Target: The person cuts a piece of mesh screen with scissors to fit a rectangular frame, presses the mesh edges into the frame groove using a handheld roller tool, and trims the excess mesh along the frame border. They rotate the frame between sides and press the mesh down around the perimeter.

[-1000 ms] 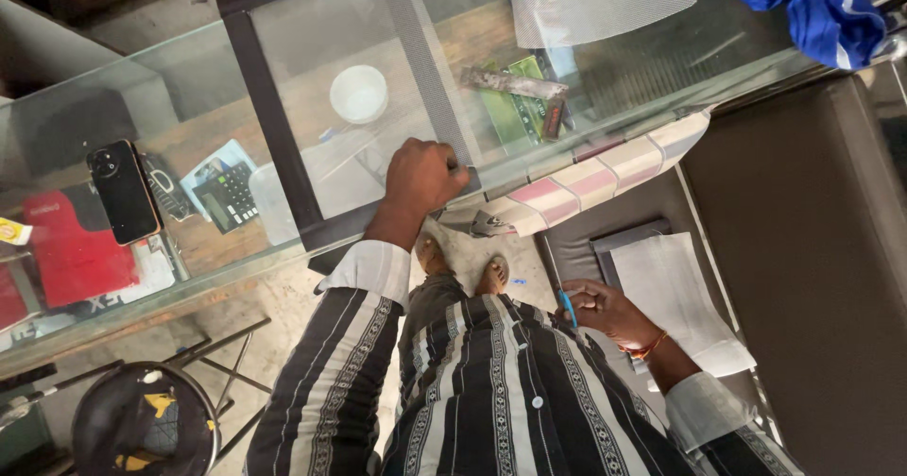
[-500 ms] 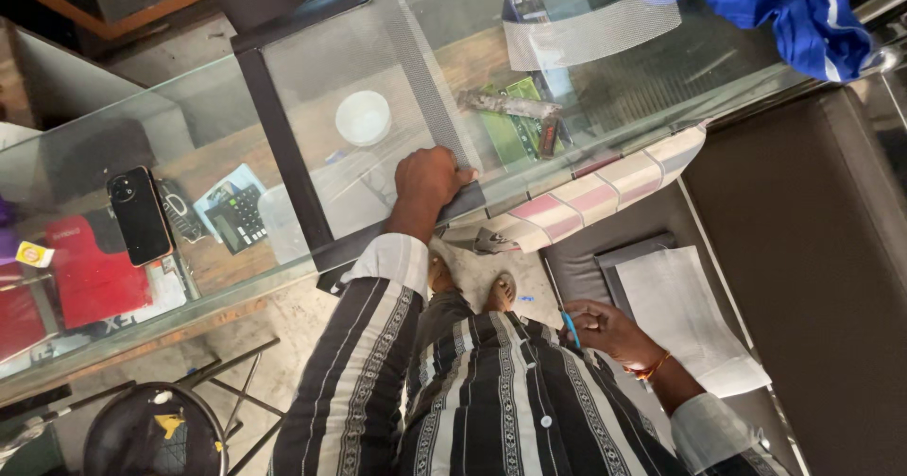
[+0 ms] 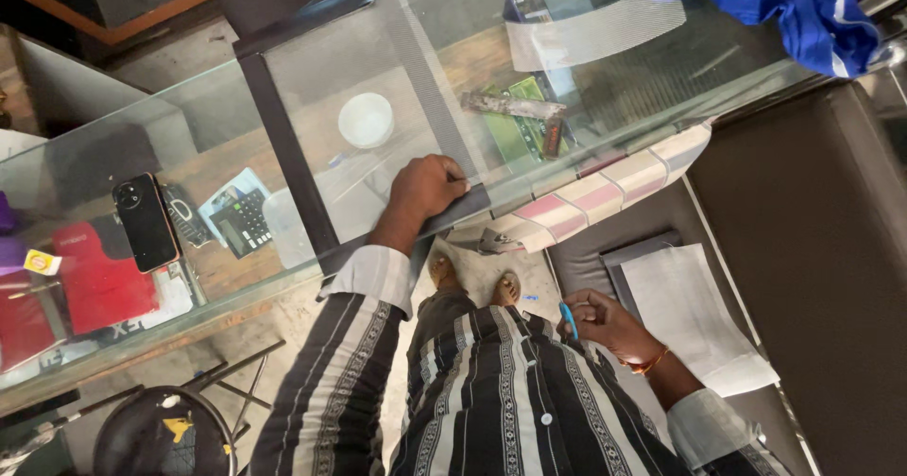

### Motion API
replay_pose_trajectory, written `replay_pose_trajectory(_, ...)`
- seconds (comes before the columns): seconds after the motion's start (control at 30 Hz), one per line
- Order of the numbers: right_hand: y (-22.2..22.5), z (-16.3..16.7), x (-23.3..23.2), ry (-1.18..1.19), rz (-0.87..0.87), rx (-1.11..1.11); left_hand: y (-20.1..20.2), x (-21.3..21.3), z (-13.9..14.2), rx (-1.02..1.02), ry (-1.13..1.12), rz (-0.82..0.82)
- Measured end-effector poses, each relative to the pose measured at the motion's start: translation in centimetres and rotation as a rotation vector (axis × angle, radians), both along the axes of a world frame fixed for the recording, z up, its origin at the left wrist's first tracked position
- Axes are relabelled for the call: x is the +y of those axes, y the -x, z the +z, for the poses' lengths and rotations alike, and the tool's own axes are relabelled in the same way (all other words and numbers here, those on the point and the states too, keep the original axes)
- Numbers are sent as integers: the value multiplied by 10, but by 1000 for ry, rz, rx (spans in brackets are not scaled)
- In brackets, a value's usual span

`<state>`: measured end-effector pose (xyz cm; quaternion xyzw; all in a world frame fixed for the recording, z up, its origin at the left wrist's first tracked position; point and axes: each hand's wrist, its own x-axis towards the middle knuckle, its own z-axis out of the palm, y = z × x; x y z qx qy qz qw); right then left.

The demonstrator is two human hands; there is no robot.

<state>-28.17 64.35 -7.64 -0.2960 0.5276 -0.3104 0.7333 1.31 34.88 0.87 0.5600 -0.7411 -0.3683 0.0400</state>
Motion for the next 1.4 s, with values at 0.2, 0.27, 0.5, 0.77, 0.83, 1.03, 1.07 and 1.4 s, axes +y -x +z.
replay_pose_trajectory(0.2, -32, 14, -30, 50, 23, -19, -5, -11, -9, -50, -38, 83)
replay_pose_trajectory(0.27, -43, 18, -43, 78, 10, -32, -6, -19, -7, -82, -79, 72)
replay_pose_trajectory(0.5, -78, 17, -80, 169, 12, -102, -16, -39, 0, -102, -132, 28)
replay_pose_trajectory(0.77, -100, 5, -101, 99, -111, -94, -26, -23, -16, 54, -34, 63)
replay_pose_trajectory(0.83, -101, 3, -104, 59, -169, -100, -31, -24, -20, 132, -42, 59)
replay_pose_trajectory(1.03, -93, -7, -115, 24, -139, -90, -34, -27, -24, 160, -93, 90)
replay_pose_trajectory(1.07, -91, -8, -117, 15, -128, -48, -32, -26, -24, 129, -101, 100)
replay_pose_trajectory(1.4, -85, 1, -129, -26, 9, 338, -30, -25, -23, 108, -60, 75)
